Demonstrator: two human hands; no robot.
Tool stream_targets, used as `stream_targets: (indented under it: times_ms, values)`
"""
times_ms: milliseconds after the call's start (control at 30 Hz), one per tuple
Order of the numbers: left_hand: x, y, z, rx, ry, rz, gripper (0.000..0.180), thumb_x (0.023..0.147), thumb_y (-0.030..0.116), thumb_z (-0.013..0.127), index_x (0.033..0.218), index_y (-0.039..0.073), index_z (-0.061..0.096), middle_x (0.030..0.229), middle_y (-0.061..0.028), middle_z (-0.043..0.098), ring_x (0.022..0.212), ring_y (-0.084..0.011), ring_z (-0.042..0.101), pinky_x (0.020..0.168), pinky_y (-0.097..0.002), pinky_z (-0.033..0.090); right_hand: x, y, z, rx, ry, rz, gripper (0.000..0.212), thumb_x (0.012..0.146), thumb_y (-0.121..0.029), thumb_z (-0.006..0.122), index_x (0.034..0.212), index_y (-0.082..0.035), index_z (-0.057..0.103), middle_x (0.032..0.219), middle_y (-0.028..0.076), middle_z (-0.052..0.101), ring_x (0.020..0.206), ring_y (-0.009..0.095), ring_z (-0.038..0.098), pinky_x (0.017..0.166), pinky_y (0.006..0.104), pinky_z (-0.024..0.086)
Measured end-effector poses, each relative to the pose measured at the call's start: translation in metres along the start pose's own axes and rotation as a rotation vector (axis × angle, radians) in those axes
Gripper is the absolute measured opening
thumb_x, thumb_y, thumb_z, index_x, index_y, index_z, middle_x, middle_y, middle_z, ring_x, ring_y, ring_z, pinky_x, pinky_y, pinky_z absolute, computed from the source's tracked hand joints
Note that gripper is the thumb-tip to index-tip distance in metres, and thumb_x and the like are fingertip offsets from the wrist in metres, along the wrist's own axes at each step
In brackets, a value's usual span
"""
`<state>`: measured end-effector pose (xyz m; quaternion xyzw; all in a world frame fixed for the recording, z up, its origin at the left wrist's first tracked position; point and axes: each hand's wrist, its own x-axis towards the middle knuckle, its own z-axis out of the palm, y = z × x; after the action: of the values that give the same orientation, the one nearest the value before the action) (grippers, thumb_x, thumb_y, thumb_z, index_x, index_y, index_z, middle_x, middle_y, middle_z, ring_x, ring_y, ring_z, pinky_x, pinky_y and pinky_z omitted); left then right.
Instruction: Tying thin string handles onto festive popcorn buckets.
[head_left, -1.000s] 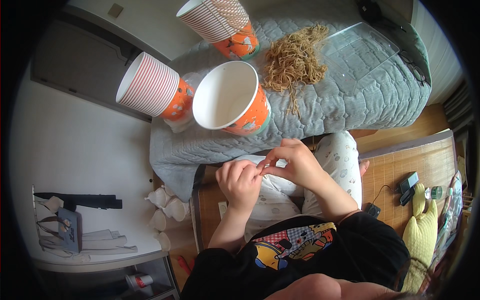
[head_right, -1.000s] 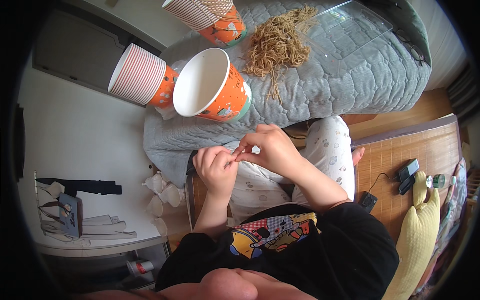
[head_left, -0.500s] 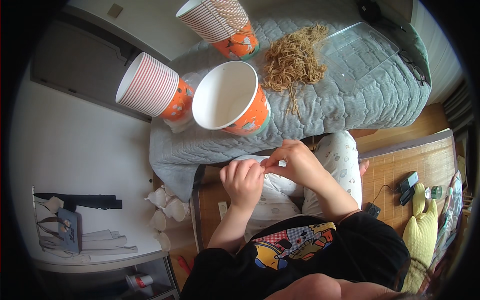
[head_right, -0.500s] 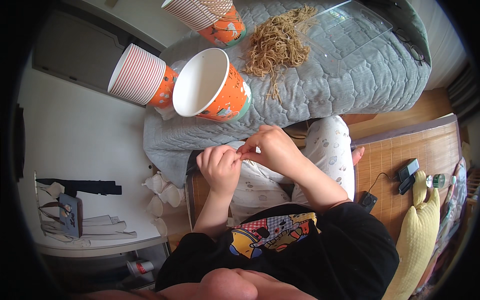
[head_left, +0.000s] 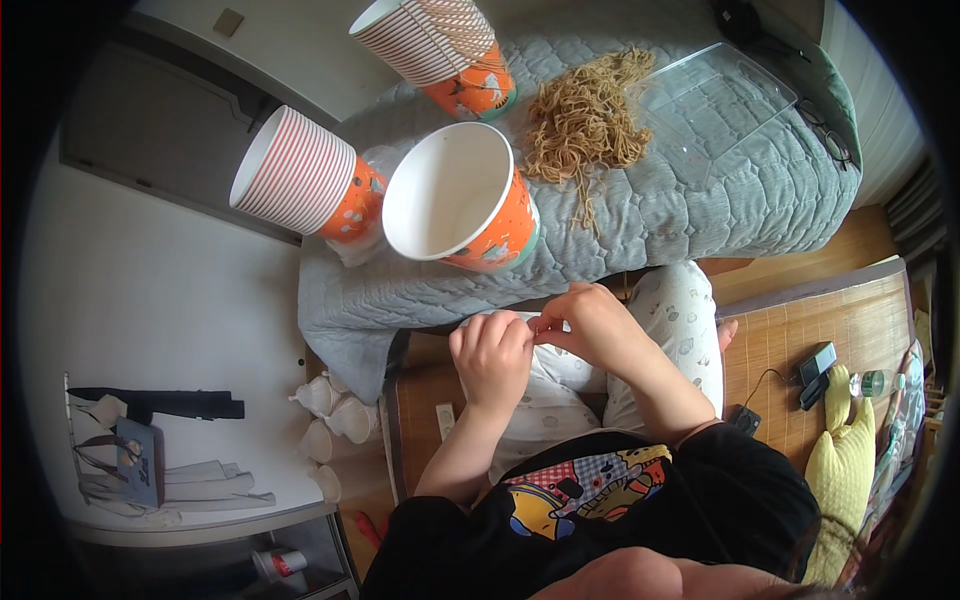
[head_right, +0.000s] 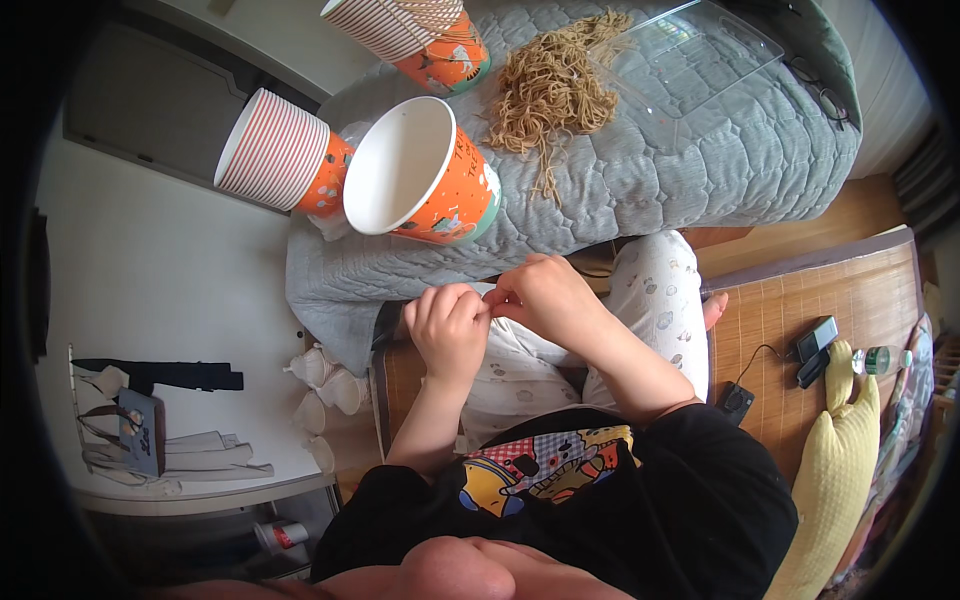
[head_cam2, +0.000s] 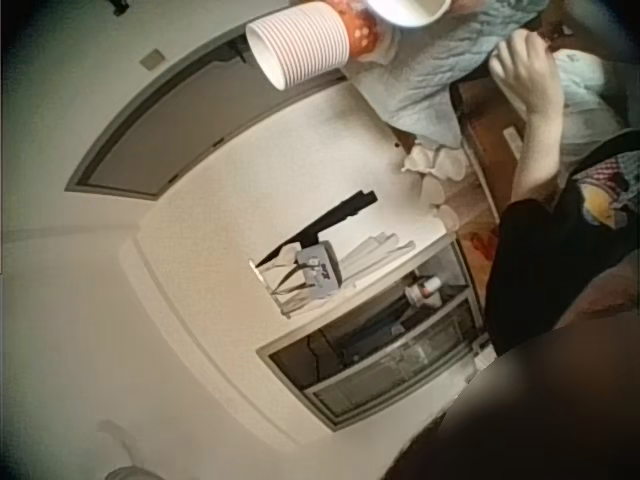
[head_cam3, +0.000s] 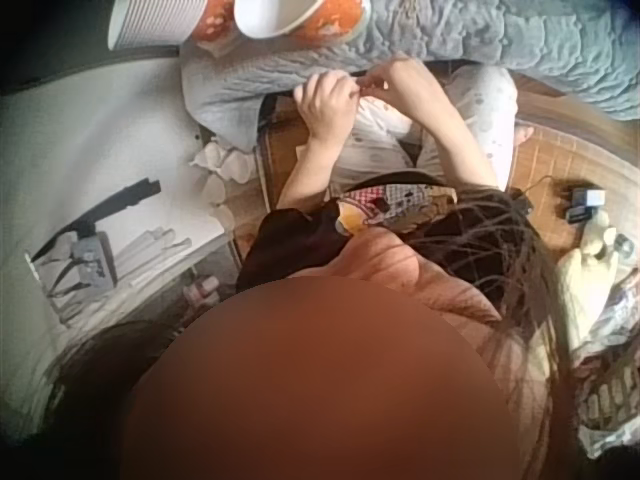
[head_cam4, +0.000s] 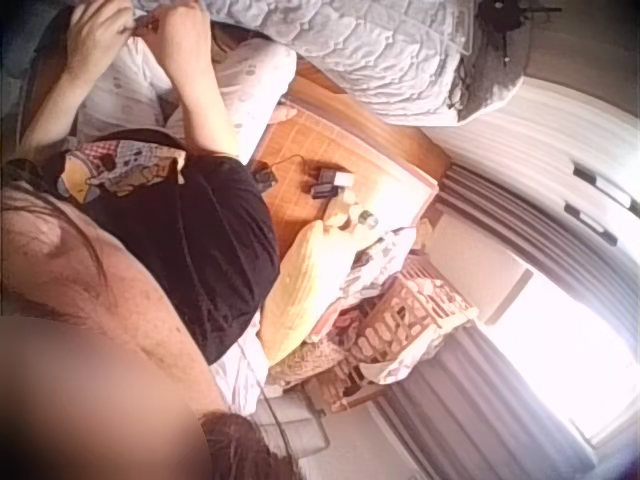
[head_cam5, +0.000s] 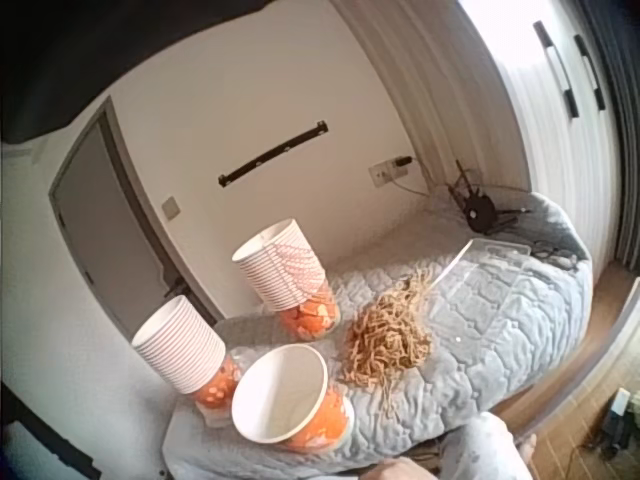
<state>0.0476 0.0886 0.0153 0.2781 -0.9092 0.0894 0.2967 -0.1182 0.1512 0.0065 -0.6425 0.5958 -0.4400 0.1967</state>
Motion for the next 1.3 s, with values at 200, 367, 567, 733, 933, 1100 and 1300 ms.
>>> stream_targets:
  times_ms: [200, 367, 567, 733, 933, 1100, 1300]
  values:
    - [-0.001, 0.000, 0.002, -0.005, -0.010, 0.002, 0.023, 0.068, 0.010, 0.075, 0.074, 0.016, 0.054, 0.084, 0.0061, 0.057, 0.080, -0.0170, 0.056, 0.075, -0.0354, 0.037, -0.001, 0.003, 0.000, 0.013, -0.017, -0.040, 0.017, 0.069, -0.015, 0.078, 0.083, -0.006, 0.075, 0.077, 0.011, 0.070, 0.076, 0.031, 0.061, 0.073, 0.0396, 0.049]
    - [-0.002, 0.000, 0.003, -0.022, -0.010, 0.008, 0.023, 0.067, 0.010, 0.076, 0.073, 0.016, 0.054, 0.083, 0.0056, 0.057, 0.080, -0.0171, 0.056, 0.075, -0.0354, 0.037, -0.001, 0.002, -0.003, 0.009, -0.020, -0.067, 0.014, 0.070, -0.015, 0.077, 0.082, -0.006, 0.075, 0.078, 0.010, 0.069, 0.077, 0.031, 0.060, 0.075, 0.0403, 0.048]
    - [0.003, -0.009, 0.004, -0.196, -0.054, 0.016, 0.022, 0.066, 0.007, 0.075, 0.076, 0.013, 0.056, 0.084, 0.0031, 0.060, 0.080, -0.0203, 0.058, 0.072, -0.0368, 0.042, -0.001, -0.001, -0.008, -0.024, -0.042, -0.139, 0.010, 0.071, -0.012, 0.075, 0.079, -0.007, 0.073, 0.077, 0.006, 0.069, 0.080, 0.027, 0.059, 0.077, 0.0386, 0.048]
    - [0.009, -0.022, -0.005, -0.487, -0.162, 0.031, 0.022, 0.070, 0.002, 0.072, 0.091, 0.008, 0.065, 0.088, -0.0032, 0.068, 0.085, -0.0248, 0.063, 0.074, -0.0370, 0.048, 0.000, -0.001, -0.014, -0.010, -0.029, -0.173, 0.009, 0.071, -0.011, 0.075, 0.078, -0.007, 0.072, 0.077, 0.004, 0.069, 0.078, 0.026, 0.057, 0.076, 0.0375, 0.048]
    - [0.005, -0.030, -0.019, -0.978, -0.548, -0.356, 0.026, 0.085, 0.011, 0.071, 0.108, 0.002, 0.066, 0.088, -0.0079, 0.070, 0.081, -0.0172, 0.067, 0.077, -0.0300, 0.049, 0.000, 0.000, -0.013, 0.011, -0.037, -0.205, 0.008, 0.071, -0.010, 0.075, 0.077, -0.007, 0.071, 0.076, 0.004, 0.068, 0.077, 0.025, 0.057, 0.076, 0.0366, 0.048]
    - [0.000, -0.035, -0.010, -1.008, -0.666, -0.429, 0.022, 0.088, 0.014, 0.070, 0.104, -0.001, 0.068, 0.087, -0.0063, 0.070, 0.082, -0.0110, 0.063, 0.075, -0.0276, 0.047, -0.001, -0.003, -0.009, 0.006, -0.018, -0.239, 0.008, 0.071, -0.010, 0.075, 0.076, -0.007, 0.070, 0.075, 0.003, 0.067, 0.077, 0.024, 0.057, 0.077, 0.0363, 0.048]
    - [-0.011, -0.041, -0.001, -1.085, -0.660, -0.514, 0.018, 0.089, 0.014, 0.070, 0.097, -0.002, 0.072, 0.085, -0.0058, 0.070, 0.080, -0.0105, 0.059, 0.073, -0.0269, 0.047, 0.000, -0.004, -0.008, -0.020, -0.041, -0.247, 0.008, 0.071, -0.010, 0.075, 0.076, -0.007, 0.070, 0.075, 0.003, 0.066, 0.078, 0.024, 0.057, 0.078, 0.0362, 0.048]
